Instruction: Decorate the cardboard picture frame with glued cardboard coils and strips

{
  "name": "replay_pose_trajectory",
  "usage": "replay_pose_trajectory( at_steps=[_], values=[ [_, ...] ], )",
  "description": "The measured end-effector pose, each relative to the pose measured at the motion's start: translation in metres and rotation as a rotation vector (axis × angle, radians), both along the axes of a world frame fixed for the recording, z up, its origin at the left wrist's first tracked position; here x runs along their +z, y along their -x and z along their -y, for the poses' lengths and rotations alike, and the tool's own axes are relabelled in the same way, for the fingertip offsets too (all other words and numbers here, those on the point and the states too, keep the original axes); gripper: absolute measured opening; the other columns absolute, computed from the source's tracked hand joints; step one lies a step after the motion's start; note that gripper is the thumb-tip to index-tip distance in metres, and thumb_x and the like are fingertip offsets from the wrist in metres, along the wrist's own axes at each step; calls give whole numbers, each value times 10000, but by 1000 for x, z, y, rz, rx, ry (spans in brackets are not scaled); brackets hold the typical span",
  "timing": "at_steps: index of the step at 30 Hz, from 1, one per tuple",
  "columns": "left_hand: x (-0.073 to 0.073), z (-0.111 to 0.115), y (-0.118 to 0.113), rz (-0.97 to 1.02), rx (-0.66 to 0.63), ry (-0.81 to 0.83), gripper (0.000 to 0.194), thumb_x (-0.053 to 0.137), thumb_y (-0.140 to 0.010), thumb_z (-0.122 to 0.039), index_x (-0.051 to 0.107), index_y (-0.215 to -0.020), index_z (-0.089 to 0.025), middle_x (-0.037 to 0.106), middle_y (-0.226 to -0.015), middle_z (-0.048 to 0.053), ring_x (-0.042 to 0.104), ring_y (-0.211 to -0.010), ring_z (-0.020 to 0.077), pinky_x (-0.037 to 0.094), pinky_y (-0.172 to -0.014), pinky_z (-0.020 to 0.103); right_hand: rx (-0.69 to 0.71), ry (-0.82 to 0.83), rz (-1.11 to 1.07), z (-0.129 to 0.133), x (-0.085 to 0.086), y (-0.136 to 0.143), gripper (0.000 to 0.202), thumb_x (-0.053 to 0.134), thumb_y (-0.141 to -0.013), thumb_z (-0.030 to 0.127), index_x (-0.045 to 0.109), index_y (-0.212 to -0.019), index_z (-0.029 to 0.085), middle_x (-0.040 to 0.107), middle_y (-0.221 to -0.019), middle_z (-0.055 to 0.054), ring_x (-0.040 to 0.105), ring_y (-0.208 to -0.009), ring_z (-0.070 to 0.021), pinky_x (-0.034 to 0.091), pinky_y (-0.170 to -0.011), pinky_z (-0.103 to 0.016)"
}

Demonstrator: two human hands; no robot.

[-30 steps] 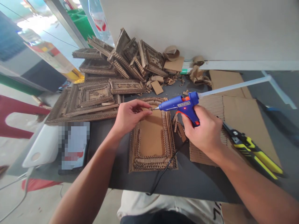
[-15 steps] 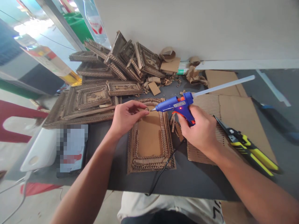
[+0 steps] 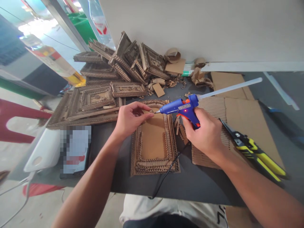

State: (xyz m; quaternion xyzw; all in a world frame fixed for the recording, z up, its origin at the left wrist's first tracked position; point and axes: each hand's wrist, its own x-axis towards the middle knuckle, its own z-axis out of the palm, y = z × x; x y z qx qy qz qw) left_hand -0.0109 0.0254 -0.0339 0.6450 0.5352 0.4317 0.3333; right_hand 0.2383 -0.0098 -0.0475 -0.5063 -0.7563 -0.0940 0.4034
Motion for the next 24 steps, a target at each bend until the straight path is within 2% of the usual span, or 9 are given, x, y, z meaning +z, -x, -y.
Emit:
replay_pose_trajectory(
  at_steps=[7, 13, 19, 24],
  values=[
    [2, 2, -1, -4, -4, 16, 250, 863, -699, -333, 762, -846, -158, 721, -680, 31, 597, -531, 107, 455, -487, 227, -38, 21, 7, 1, 0, 2, 119, 602, -888, 250, 601, -994, 197, 686, -751, -54, 653, -648, -214, 461, -570, -304],
    [1, 2, -1, 75, -14, 49, 234, 852, -705, -301, 746, -848, -150, 743, -726, 40, 625, -547, 106, 492, -516, 225, -47, 16, -2, 1, 1, 2, 107, 603, -884, 262, 591, -970, 199, 670, -735, -49, 641, -639, -210, 445, -564, -305],
    [3, 0, -1, 171, -8, 93, 214, 839, -702, -258, 723, -848, -151, 723, -677, 15, 634, -534, 101, 485, -477, 199, -62, 8, -13, -1, 1, 1, 120, 633, -879, 300, 576, -915, 201, 653, -708, -38, 595, -580, -187, 403, -524, -295],
    [5, 1, 0, 222, 16, 129, 218, 854, -667, -241, 723, -820, -159, 734, -691, 22, 648, -540, 111, 488, -446, 193, -90, 34, -45, -2, -1, 2, 144, 623, -881, 324, 580, -937, 198, 647, -706, -41, 594, -597, -197, 423, -541, -306]
  ],
)
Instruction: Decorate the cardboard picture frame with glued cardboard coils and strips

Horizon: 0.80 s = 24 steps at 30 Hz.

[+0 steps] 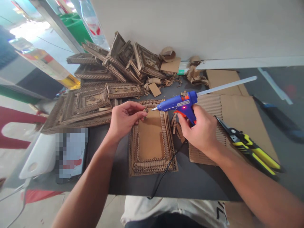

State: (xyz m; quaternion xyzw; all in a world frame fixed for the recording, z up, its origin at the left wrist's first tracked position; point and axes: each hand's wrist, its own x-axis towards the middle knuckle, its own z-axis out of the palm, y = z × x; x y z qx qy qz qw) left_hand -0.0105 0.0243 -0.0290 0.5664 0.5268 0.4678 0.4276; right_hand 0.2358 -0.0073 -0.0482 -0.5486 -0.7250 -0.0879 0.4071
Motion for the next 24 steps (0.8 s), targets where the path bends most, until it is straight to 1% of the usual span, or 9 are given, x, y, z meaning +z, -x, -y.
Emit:
replay_pose_trajectory(
  at_steps=[3, 7, 11, 13, 16, 19, 24],
  values=[
    [0, 0, 1, 14, 15, 14, 215, 859, -659, -225, 715, -805, -161, 757, -741, 38, 682, -583, 126, 521, -467, 198, 23, 1, -32, -1, 0, -1, 154, 622, -876, 302, 578, -972, 189, 653, -718, -41, 596, -601, -198, 437, -549, -309],
    [-1, 0, 1, -2, 16, 26, 232, 862, -662, -232, 703, -814, -159, 774, -795, 55, 701, -603, 139, 559, -499, 222, 21, 26, -46, -2, 0, -2, 146, 600, -881, 297, 572, -980, 193, 635, -701, -35, 587, -594, -196, 433, -548, -311],
    [1, 0, 1, -63, 14, 13, 231, 864, -656, -242, 713, -808, -155, 748, -703, 29, 668, -544, 122, 559, -502, 222, 34, 45, -78, -3, 0, -3, 157, 589, -882, 294, 573, -995, 187, 638, -712, -43, 589, -604, -198, 434, -552, -315],
    [3, 0, 2, -122, 16, -13, 223, 868, -652, -244, 726, -801, -157, 735, -671, 16, 636, -512, 102, 541, -496, 209, 31, 69, -94, -3, 0, -3, 152, 590, -880, 296, 576, -986, 187, 633, -695, -36, 569, -578, -190, 428, -544, -314],
    [5, 0, 3, -221, 14, -66, 211, 871, -665, -266, 748, -806, -168, 740, -684, 14, 606, -503, 87, 504, -486, 197, 23, 65, -115, -4, 0, -3, 159, 605, -870, 298, 587, -975, 179, 633, -683, -33, 553, -559, -184, 421, -540, -312],
    [5, 0, 6, -314, 8, -105, 199, 857, -693, -293, 763, -829, -182, 747, -708, 12, 609, -528, 95, 494, -508, 209, 8, 67, -129, -5, 0, -3, 162, 609, -865, 307, 592, -964, 180, 629, -674, -28, 546, -553, -181, 413, -545, -310],
    [4, 2, 8, -545, -40, -190, 134, 790, -772, -309, 784, -863, -211, 755, -725, 3, 625, -594, 121, 486, -568, 231, -14, 159, -219, -8, -2, -5, 163, 616, -857, 356, 588, -903, 202, 594, -618, 3, 507, -510, -165, 385, -537, -301]
  ],
)
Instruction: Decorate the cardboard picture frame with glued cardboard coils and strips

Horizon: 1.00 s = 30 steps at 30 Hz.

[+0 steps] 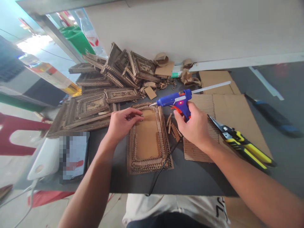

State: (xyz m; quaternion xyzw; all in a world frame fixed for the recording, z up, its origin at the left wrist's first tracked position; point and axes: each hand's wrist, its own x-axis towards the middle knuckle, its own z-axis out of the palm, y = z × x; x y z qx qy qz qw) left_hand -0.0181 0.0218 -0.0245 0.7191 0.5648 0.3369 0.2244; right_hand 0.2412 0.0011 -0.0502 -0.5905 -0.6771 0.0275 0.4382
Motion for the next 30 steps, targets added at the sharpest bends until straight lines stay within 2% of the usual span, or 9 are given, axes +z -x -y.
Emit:
replay_pose_trajectory(
  at_steps=[3, 7, 10, 14, 23, 30],
  values=[
    [0, 0, 0, -79, -44, -54, 123, 759, -808, -325, 791, -872, -225, 770, -768, 6, 631, -614, 129, 496, -607, 244, -23, 28, -54, -3, -1, -2, 184, 625, -848, 380, 589, -891, 206, 595, -608, 7, 491, -493, -160, 368, -527, -297],
    [1, -3, 1, -166, -181, -87, 125, 708, -860, -324, 782, -879, -226, 778, -808, 15, 662, -659, 140, 511, -665, 249, -33, 41, -87, -6, -1, -3, 192, 618, -851, 387, 600, -883, 199, 620, -619, -10, 505, -504, -169, 366, -529, -298],
    [4, -5, 4, -252, -281, -103, 145, 655, -908, -314, 768, -931, -226, 778, -870, 28, 700, -758, 159, 515, -736, 256, -23, 58, -100, -6, -1, -3, 201, 607, -857, 390, 606, -901, 194, 633, -624, -17, 528, -518, -182, 367, -534, -299],
    [9, -3, 3, -409, -347, -113, 190, 569, -968, -300, 738, -1010, -225, 756, -944, 50, 705, -880, 194, 509, -801, 286, -31, 46, -102, -6, -1, -3, 210, 619, -847, 397, 610, -898, 193, 641, -634, -24, 517, -508, -181, 371, -534, -300],
    [15, 9, -7, -538, -389, -78, 176, 549, -975, -225, 711, -1044, -220, 738, -1070, 50, 698, -969, 191, 506, -818, 280, -26, 38, -101, -5, -4, 0, 212, 618, -846, 372, 627, -921, 173, 638, -644, -27, 518, -518, -171, 366, -539, -296],
    [13, 10, -9, -607, -364, -30, 141, 585, -957, -198, 710, -1016, -225, 741, -1052, 15, 698, -967, 194, 489, -801, 276, -52, 54, -90, -4, -2, 0, 216, 594, -870, 383, 623, -918, 174, 610, -623, -17, 514, -526, -171, 376, -559, -300]
  ],
)
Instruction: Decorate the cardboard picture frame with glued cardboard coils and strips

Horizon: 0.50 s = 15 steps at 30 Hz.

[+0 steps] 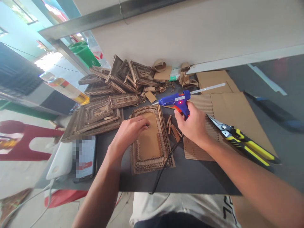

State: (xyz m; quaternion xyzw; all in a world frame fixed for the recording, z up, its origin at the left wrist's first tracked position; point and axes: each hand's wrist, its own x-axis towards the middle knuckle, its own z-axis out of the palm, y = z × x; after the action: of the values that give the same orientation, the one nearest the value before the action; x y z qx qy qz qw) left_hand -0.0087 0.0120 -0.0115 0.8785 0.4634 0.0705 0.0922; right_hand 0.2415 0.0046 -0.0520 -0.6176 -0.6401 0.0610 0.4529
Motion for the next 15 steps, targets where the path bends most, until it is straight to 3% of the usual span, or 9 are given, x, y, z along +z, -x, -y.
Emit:
replay_pose_trajectory(
  at_steps=[15],
  values=[
    [7, -9, -8, -57, 11, 64, 112, 622, -939, -215, 732, -959, -219, 736, -1039, 16, 682, -974, 210, 467, -793, 291, -31, -32, -18, 2, 1, 0, 215, 605, -867, 407, 599, -910, 196, 570, -602, 1, 525, -527, -182, 393, -557, -313]
  ],
)
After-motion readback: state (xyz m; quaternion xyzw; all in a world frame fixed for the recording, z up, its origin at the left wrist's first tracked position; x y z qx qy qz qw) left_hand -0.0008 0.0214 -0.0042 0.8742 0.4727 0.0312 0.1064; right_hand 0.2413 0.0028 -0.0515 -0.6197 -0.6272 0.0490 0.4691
